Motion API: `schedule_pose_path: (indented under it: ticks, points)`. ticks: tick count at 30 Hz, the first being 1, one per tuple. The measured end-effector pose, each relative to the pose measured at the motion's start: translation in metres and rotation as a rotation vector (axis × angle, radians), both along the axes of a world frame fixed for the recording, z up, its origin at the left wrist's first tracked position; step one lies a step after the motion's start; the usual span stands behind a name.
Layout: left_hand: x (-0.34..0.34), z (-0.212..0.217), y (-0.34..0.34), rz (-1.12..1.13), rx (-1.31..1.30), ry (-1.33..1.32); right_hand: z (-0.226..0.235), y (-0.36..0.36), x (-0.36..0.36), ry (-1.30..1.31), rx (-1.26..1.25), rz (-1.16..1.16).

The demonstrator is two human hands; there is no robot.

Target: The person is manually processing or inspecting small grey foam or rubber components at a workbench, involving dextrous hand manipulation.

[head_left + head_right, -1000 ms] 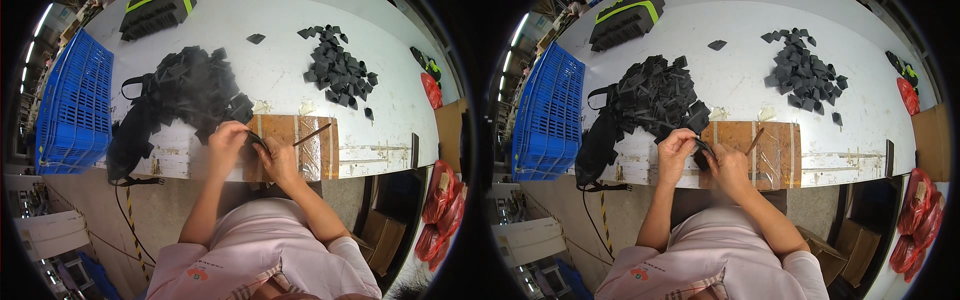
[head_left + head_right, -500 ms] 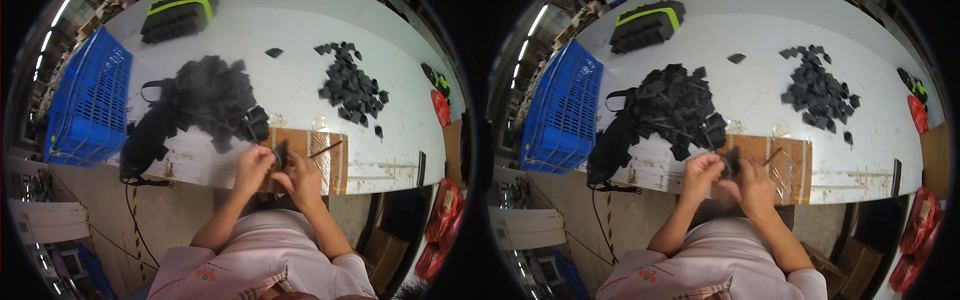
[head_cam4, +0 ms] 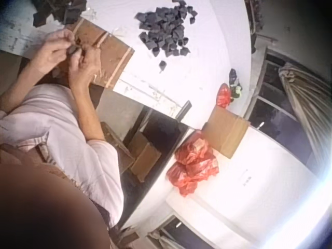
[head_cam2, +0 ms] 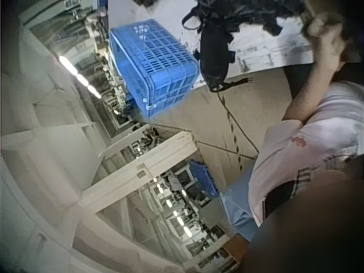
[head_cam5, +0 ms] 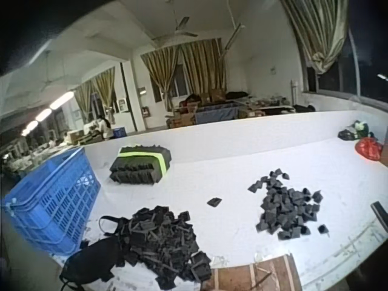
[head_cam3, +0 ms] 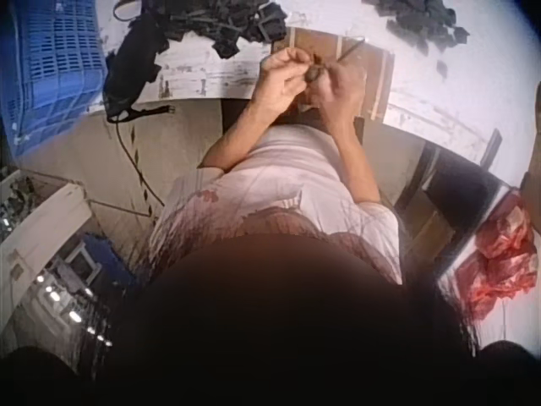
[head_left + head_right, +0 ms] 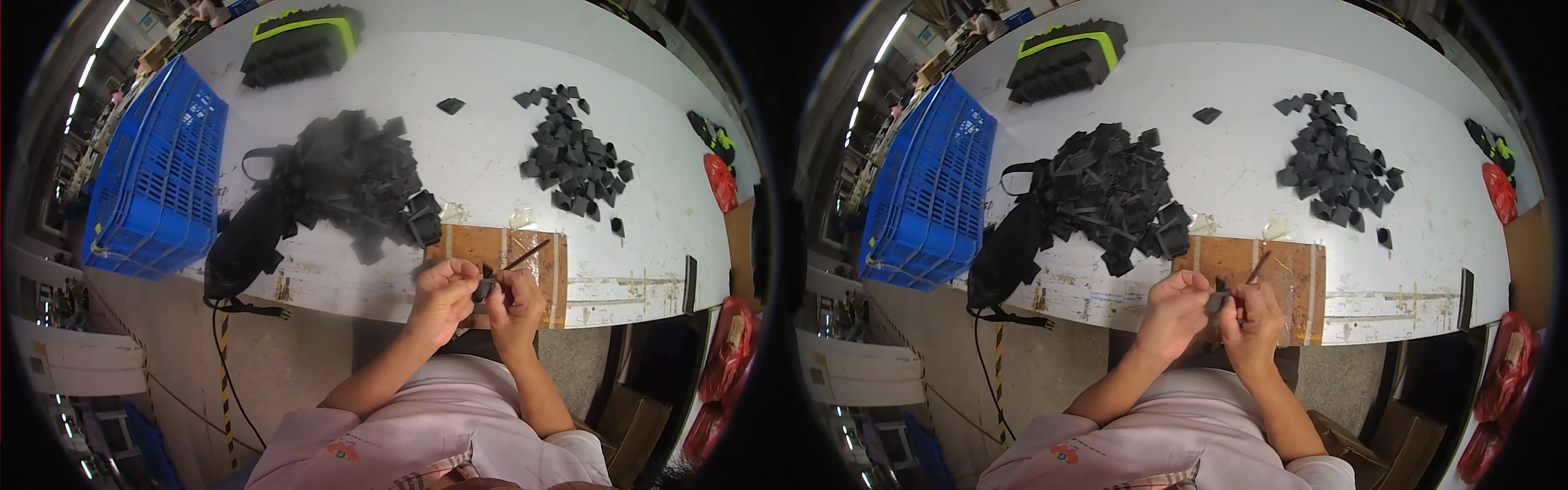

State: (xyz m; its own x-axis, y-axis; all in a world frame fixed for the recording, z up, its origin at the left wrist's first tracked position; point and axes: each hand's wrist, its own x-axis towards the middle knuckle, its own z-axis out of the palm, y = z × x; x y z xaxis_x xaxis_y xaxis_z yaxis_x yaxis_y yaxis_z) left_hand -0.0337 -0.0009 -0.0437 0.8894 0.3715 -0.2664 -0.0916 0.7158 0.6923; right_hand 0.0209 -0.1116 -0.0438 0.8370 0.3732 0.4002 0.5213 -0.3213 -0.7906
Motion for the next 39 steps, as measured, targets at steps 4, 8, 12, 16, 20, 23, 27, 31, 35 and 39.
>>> schedule_pose_path:
  ticks: [4,8,12,16,20,23,27,31,35,39]
  points:
    - [-0.001,0.010,0.004,-0.172,0.073,0.011,0.022,-0.010,0.006,1.137,0.515,0.121]
    - [0.011,0.017,-0.020,0.156,0.743,-0.018,0.009,-0.020,0.011,1.556,1.025,0.502]
    - [0.024,0.050,-0.009,-0.050,-0.003,-0.030,0.054,-0.024,0.024,1.096,0.639,0.447]
    - [0.037,0.069,0.008,-0.434,-0.722,-0.289,0.083,-0.018,0.059,0.775,0.448,0.471]
    - [0.044,0.045,0.011,-0.366,-0.452,-0.146,0.050,-0.013,0.076,1.050,0.558,0.642]
    - [0.043,0.057,-0.002,-0.203,-0.151,-0.072,0.045,-0.016,0.074,1.025,0.621,0.654]
    - [0.049,0.052,0.009,-0.317,-0.596,-0.261,0.054,-0.007,0.081,0.993,0.528,0.600]
    - [0.041,0.034,0.005,-0.318,-0.367,-0.283,0.041,-0.012,0.074,0.992,0.558,0.649]
    - [0.042,0.047,-0.003,-0.070,0.191,-0.129,0.046,-0.013,0.073,0.888,0.508,0.579]
    - [0.050,0.057,0.000,0.148,1.058,-0.300,0.051,-0.022,0.061,0.322,0.307,0.253]
